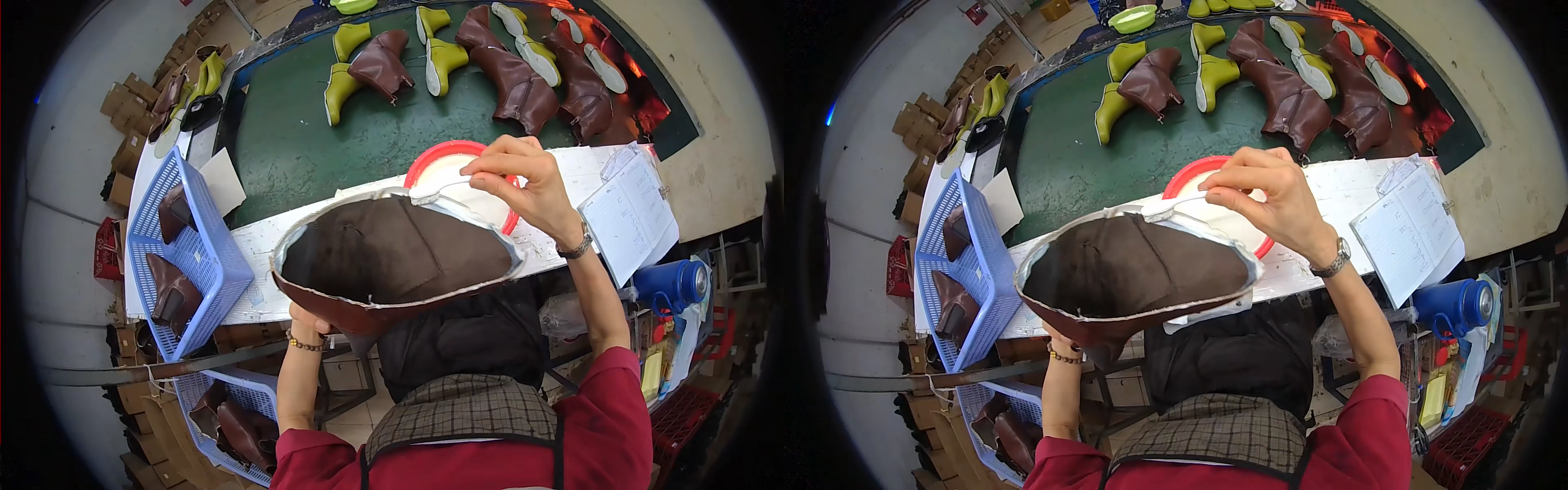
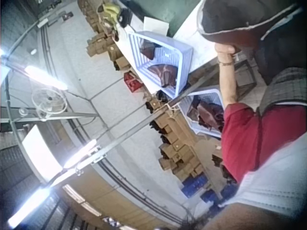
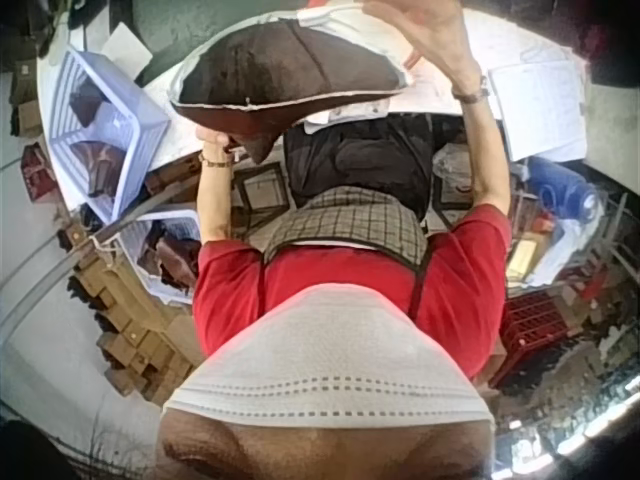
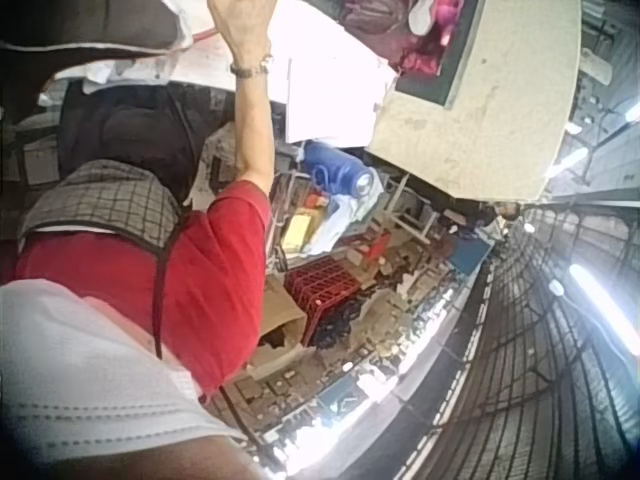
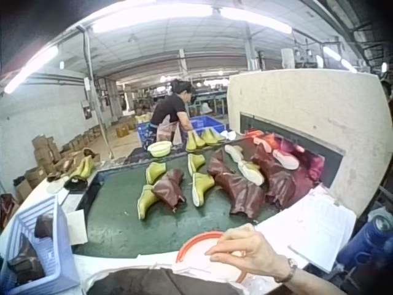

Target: The person repeatedly applies a white adhesive to the inner edges of brown leather boot uppers using a plastic spoon. They pick up each boot from a blue basket, coat the rim, and place it back into the basket. The process is repeated for multiple boots throughout the clip.

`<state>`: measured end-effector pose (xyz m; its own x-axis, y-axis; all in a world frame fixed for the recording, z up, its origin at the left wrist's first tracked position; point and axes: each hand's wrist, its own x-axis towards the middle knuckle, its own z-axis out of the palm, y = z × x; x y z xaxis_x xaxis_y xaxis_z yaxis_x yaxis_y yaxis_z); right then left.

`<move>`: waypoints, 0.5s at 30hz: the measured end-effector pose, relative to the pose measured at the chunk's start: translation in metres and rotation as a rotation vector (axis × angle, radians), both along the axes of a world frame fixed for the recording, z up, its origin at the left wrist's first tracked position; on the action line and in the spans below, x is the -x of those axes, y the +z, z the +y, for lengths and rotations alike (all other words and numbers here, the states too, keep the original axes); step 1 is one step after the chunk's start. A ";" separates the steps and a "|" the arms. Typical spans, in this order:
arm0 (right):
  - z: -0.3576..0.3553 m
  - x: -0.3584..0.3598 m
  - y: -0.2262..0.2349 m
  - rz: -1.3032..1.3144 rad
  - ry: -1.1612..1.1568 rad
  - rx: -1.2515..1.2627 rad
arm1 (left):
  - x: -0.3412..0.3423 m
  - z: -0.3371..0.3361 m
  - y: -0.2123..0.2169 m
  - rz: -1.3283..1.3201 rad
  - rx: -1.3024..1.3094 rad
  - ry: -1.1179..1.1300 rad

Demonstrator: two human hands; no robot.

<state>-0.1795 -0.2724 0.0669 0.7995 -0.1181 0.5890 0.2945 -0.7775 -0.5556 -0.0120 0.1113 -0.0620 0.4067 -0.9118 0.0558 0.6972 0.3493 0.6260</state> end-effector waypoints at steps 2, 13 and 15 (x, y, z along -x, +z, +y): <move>-0.001 -0.004 0.005 0.023 0.021 -0.006 | 0.005 -0.007 0.001 0.033 0.010 -0.061; 0.017 -0.052 0.032 -0.011 0.316 0.219 | 0.035 -0.045 0.005 0.209 0.026 -0.455; 0.016 -0.055 0.030 -0.046 0.307 0.195 | 0.033 -0.050 0.001 0.199 0.065 -0.476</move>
